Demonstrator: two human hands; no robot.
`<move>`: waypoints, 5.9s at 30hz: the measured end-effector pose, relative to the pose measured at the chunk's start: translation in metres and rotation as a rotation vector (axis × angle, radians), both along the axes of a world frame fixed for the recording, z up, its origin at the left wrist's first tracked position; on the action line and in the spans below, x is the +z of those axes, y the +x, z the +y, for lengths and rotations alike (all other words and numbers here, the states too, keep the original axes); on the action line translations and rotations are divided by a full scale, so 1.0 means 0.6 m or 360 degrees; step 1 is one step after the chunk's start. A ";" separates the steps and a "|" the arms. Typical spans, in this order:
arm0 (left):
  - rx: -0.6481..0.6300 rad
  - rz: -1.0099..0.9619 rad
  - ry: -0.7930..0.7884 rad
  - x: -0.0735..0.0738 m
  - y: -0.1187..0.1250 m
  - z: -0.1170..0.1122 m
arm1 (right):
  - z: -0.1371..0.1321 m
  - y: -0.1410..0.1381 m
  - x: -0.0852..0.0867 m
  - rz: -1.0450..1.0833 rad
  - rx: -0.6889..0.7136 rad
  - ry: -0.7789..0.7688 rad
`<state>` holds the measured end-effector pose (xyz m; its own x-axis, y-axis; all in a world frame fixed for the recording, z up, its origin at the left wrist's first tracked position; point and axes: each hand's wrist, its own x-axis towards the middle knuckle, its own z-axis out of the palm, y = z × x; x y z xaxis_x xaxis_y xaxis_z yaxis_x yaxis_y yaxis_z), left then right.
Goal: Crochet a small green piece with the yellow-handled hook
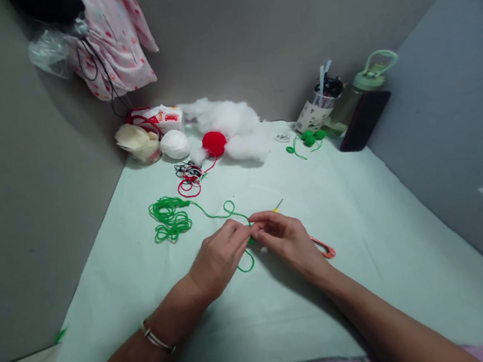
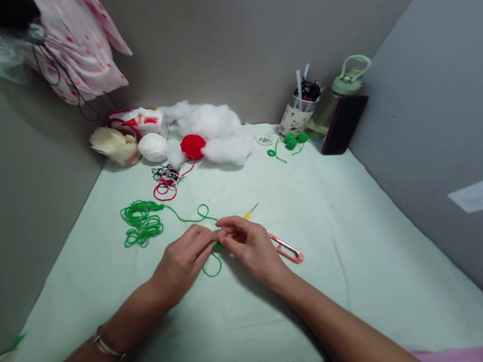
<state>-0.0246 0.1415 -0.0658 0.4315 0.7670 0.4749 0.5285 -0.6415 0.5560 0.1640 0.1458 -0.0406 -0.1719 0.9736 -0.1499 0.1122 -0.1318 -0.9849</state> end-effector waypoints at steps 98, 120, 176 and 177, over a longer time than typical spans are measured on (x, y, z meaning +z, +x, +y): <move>0.0016 -0.1460 -0.1582 0.028 0.016 0.009 | 0.002 0.012 0.006 -0.1031 -0.0022 0.0896; -0.0036 -0.1182 -0.1633 0.025 0.018 0.010 | 0.000 0.007 0.025 -0.0668 -0.0035 0.0722; -0.0023 -0.1319 -0.1577 0.021 0.014 -0.003 | 0.034 0.150 0.056 -0.1553 -0.0358 0.0434; -0.0033 -0.1318 -0.1577 0.020 0.014 -0.004 | 0.036 0.162 0.052 -0.1720 -0.0464 0.0486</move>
